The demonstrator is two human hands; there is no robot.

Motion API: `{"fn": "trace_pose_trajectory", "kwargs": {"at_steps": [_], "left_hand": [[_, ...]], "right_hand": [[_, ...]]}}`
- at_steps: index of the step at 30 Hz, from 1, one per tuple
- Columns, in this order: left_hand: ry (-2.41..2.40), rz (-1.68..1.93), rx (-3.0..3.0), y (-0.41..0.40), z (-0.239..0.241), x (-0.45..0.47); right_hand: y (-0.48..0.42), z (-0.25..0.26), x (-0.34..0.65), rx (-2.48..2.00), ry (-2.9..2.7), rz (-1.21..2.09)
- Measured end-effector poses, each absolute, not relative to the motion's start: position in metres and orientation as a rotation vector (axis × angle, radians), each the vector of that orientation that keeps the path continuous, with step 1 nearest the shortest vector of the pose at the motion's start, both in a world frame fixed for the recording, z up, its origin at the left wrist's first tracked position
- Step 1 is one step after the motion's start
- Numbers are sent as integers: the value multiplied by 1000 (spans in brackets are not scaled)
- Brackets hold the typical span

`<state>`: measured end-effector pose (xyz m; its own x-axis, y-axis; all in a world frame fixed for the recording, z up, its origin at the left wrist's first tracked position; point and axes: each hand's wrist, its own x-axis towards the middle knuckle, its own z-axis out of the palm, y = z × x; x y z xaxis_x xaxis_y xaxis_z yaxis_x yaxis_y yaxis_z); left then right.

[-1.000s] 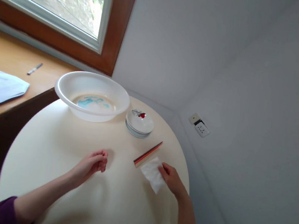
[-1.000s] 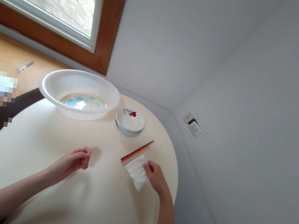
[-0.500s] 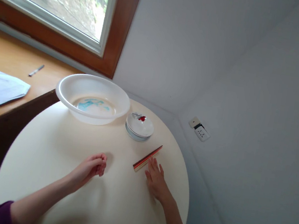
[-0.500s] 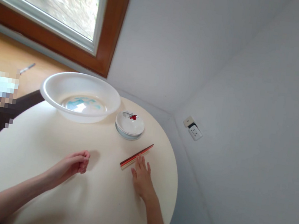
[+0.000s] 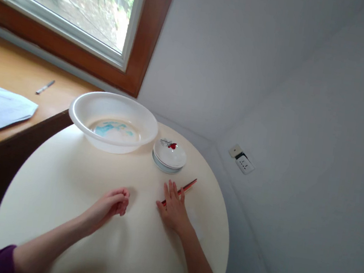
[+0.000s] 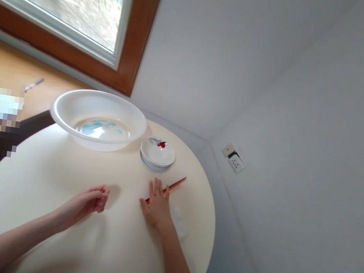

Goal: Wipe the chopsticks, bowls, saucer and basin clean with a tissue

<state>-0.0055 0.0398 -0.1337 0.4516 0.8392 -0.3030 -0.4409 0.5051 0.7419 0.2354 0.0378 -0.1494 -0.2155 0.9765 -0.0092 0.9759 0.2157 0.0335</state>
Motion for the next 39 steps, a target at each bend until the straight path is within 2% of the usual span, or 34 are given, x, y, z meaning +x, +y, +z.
{"fn": "trace_pose_trajectory", "kwargs": {"at_steps": [14,30,39], "left_hand": [[728,864,621,40,-131,-5],[724,898,615,43,-143,-6],[754,958,650,45,-141,-8]], "right_hand": [[50,-172,234,2005,2528,316],[65,-160,245,2102,2381,262],[56,-160,241,2104,2516,312]]}}
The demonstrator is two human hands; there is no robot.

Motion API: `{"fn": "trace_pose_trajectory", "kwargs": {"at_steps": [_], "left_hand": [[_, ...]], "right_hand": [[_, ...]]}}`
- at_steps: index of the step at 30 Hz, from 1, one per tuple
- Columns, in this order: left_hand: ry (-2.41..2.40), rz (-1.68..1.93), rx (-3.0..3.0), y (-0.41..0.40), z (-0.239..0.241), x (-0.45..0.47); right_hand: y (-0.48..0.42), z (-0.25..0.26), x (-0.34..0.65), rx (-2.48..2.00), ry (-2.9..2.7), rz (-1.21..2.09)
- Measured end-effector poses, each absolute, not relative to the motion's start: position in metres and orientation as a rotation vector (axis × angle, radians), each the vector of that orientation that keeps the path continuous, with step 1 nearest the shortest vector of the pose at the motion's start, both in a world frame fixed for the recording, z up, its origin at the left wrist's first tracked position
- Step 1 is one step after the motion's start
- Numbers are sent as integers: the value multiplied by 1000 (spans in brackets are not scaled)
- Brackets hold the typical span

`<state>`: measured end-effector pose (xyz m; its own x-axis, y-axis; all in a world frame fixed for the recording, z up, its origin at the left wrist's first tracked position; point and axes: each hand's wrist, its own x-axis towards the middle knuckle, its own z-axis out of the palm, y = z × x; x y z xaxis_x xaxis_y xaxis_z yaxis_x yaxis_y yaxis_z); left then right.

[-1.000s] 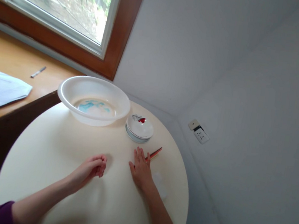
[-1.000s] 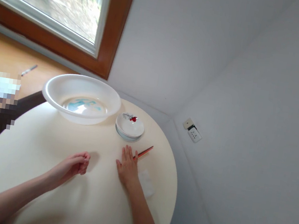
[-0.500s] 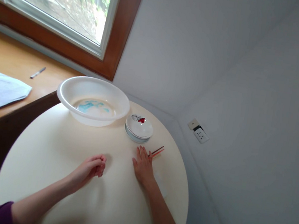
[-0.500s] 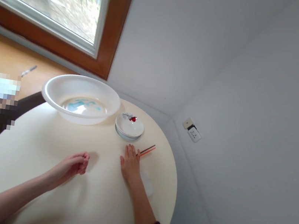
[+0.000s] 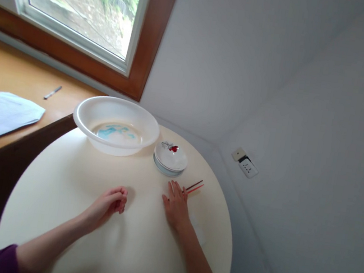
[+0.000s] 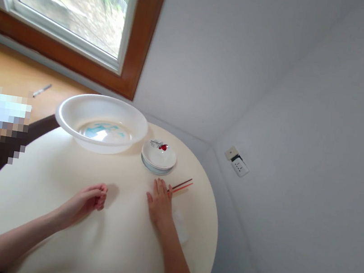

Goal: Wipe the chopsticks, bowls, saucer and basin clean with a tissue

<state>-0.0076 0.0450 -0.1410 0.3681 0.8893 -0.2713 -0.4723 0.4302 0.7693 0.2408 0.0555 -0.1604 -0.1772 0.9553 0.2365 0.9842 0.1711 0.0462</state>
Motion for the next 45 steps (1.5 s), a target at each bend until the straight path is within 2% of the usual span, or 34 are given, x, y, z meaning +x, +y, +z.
{"fn": "trace_pose_trajectory", "kwargs": {"at_steps": [3,7,12,16,23,38,45], "left_hand": [[820,969,848,45,-136,-15],[941,863,1456,41,-130,-39],[1049,480,2230,39,-126,-68],[1118,247,2566,41,-135,-76],[1052,95,2675,40,-160,-80],[1047,291,2781,39,-167,-81],[1057,238,2767,39,-165,-80]], "right_hand": [[46,-157,234,-1804,-2275,-283],[30,-144,220,-1670,-2321,-263],[12,-130,198,-1568,-2510,-123],[5,-135,186,-1516,-2628,55],[2,-151,182,-1551,-2663,324],[2,-153,181,-1557,-2634,244],[2,-150,179,-1579,-2604,316]]}}
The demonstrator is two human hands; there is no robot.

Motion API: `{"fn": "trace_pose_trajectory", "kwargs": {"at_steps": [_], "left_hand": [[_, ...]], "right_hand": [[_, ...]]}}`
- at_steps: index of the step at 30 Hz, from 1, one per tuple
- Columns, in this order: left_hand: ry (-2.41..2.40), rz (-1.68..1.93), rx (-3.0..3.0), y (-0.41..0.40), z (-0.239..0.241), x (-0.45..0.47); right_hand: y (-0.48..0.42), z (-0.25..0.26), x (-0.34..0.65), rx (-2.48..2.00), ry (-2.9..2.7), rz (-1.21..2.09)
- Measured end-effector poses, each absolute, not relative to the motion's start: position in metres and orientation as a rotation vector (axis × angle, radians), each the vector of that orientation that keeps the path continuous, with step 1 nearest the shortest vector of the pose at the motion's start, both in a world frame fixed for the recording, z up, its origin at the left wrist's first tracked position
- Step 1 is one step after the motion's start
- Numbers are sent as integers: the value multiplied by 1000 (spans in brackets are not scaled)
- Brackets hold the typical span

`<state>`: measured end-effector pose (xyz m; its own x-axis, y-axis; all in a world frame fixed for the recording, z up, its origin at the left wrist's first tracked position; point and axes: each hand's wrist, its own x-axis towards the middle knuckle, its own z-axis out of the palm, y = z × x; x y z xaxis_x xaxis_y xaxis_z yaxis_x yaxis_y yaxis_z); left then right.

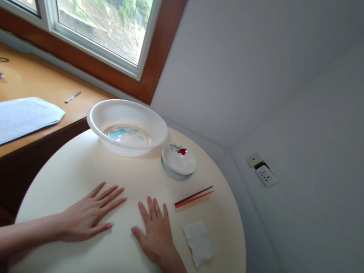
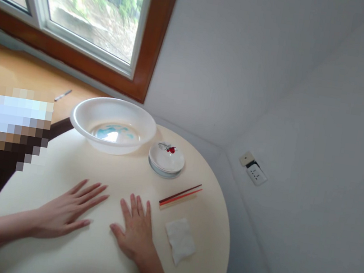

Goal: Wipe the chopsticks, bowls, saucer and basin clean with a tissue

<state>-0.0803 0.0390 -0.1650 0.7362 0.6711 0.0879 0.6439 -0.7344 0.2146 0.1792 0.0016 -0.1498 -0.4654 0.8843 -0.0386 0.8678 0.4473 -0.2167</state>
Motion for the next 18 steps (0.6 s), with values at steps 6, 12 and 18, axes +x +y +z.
{"fn": "trace_pose_trajectory", "kwargs": {"at_steps": [6,12,18], "left_hand": [[1038,306,2779,39,-165,-81],[1034,340,2819,40,-167,-81],[1042,283,2784,40,-167,-81]], "right_hand": [[1,-147,179,-1567,-2592,307],[1,-147,179,-1556,-2593,287],[0,-147,179,-1554,-2580,316]]}}
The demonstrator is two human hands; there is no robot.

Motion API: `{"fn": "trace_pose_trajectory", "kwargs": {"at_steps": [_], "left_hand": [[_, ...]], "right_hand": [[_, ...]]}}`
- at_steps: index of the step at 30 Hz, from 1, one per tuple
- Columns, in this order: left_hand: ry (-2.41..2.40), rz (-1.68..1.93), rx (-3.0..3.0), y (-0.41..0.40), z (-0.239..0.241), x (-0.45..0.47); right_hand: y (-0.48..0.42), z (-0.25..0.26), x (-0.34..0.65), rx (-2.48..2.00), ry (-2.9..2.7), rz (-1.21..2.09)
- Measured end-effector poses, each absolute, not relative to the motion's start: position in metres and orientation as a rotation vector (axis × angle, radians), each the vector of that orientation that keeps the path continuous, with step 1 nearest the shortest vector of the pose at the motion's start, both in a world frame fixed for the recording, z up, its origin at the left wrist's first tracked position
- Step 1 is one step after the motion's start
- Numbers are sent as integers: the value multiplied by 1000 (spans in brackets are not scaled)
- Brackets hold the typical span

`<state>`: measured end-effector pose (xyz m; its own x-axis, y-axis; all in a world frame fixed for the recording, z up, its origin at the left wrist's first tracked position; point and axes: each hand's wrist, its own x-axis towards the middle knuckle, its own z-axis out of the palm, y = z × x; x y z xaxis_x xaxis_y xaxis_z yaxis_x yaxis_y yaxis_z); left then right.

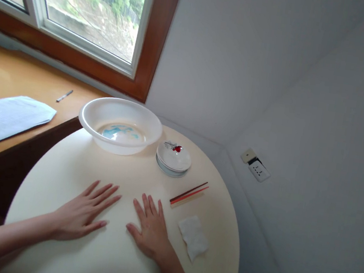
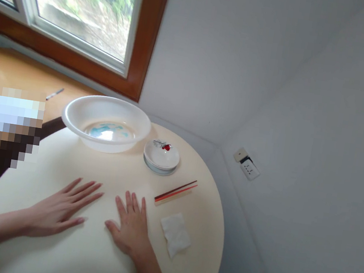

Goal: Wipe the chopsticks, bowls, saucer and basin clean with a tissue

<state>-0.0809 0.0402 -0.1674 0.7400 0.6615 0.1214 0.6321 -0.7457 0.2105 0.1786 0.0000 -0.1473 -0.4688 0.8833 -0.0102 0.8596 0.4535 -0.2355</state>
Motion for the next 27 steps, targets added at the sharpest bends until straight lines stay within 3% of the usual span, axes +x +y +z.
{"fn": "trace_pose_trajectory", "kwargs": {"at_steps": [27], "left_hand": [[1128,283,2862,41,-181,-82]], "right_hand": [[-2,-144,177,-1565,-2526,417]]}}
